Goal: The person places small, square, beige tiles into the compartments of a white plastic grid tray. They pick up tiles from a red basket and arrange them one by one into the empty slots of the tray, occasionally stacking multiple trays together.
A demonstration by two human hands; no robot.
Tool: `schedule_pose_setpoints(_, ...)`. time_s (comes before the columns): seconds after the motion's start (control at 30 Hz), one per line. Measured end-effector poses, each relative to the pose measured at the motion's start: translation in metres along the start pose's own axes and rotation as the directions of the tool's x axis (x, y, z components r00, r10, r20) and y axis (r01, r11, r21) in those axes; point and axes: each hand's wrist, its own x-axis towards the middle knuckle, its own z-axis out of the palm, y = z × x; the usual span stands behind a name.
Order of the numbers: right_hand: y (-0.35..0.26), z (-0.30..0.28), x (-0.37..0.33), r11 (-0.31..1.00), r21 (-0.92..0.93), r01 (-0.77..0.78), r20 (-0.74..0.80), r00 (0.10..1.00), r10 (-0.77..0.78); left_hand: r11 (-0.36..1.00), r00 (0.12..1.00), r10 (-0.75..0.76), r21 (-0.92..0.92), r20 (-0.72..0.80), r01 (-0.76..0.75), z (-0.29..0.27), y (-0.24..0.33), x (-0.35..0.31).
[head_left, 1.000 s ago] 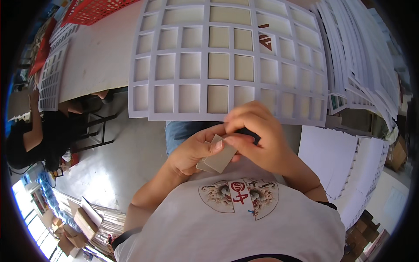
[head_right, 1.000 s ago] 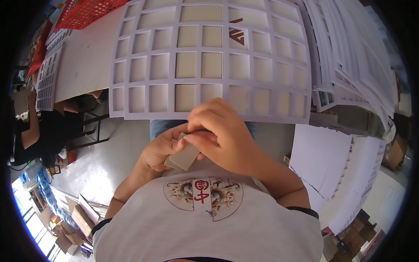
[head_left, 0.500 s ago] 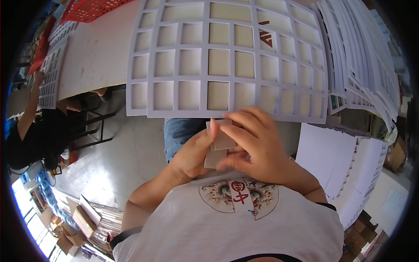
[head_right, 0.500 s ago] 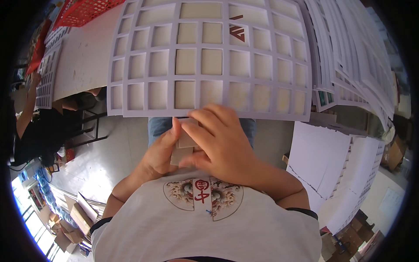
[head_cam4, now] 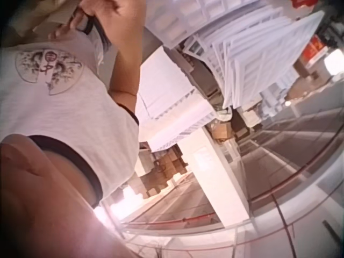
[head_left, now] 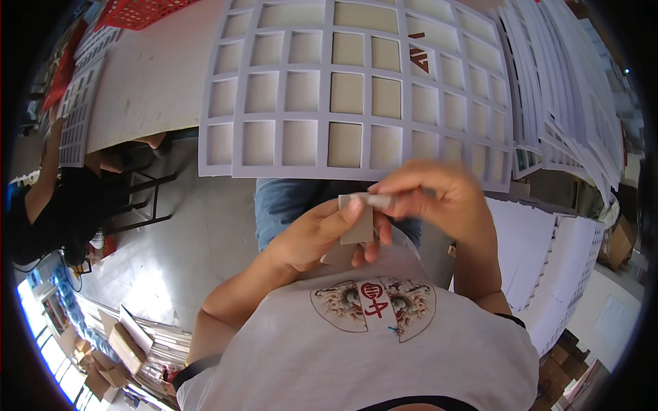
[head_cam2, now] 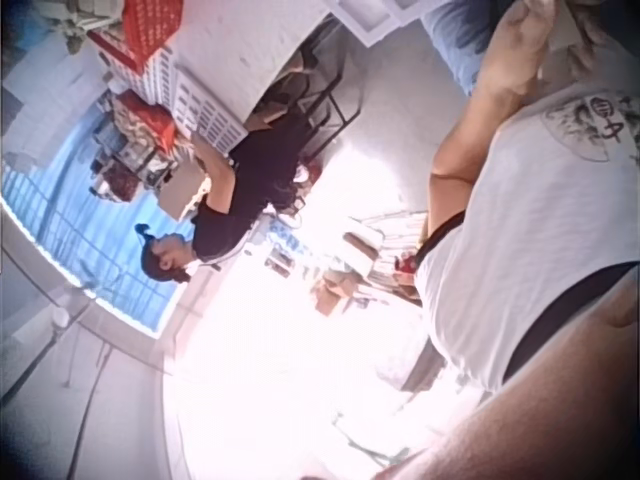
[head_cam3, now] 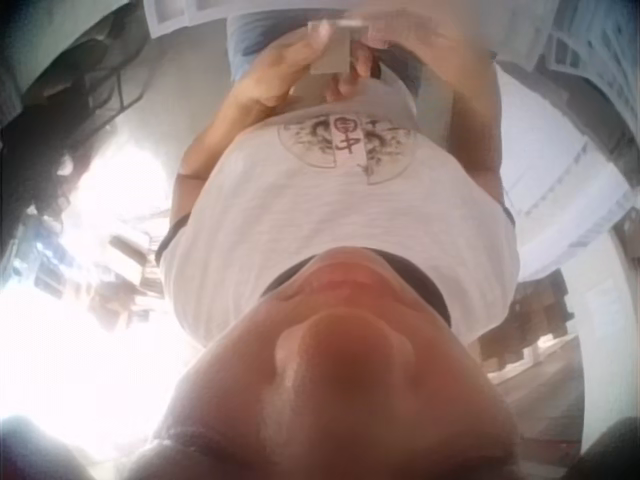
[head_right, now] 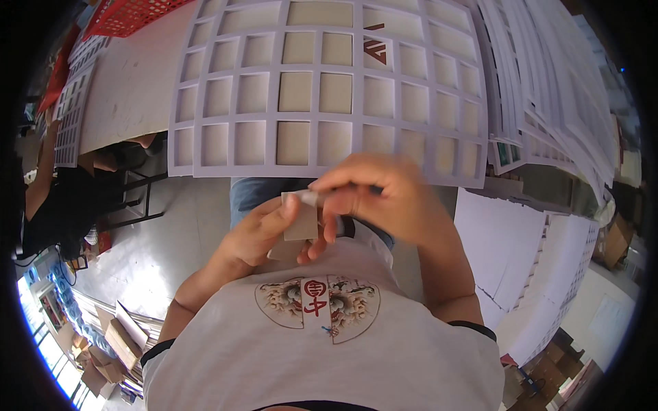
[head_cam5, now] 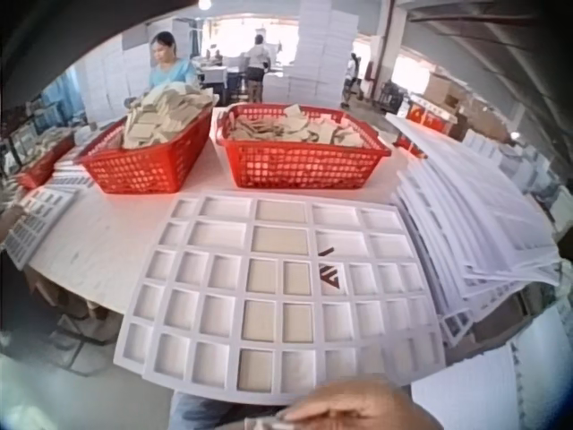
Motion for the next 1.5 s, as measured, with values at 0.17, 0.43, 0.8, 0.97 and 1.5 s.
schedule_pose_setpoints(0.17, 0.002, -0.016, 0.035, 0.873, -0.474, 0.119, -0.306, 0.907, -0.29, 0.993, 0.992, -0.043, 0.105, -0.12, 0.056, 0.004, 0.001, 0.013)
schedule_pose_setpoints(0.43, 0.019, -0.007, 0.038, 0.689, -0.707, 0.159, -0.136, 0.925, -0.354, 0.996, 0.993, 0.013, -0.081, -0.118, -0.023, -0.005, -0.005, 0.02)
schedule_pose_setpoints(0.8, 0.015, 0.005, -0.007, 0.758, -0.536, 0.372, 0.054, 0.911, -0.409, 0.957, 0.985, -0.166, 0.248, 0.044, 0.15, 0.0, 0.003, 0.03)
schedule_pose_setpoints(0.97, 0.01, -0.025, -0.01, 0.936, -0.335, 0.103, -0.432, 0.867, -0.25, 0.968, 0.98, -0.198, 0.161, 0.026, 0.191, 0.009, 0.001, 0.038)
schedule_pose_setpoints(1.5, 0.038, -0.038, -0.001, 0.575, -0.799, 0.173, -0.169, 0.854, -0.492, 0.978, 0.997, -0.075, -0.193, 0.004, 0.075, -0.001, -0.008, 0.041)
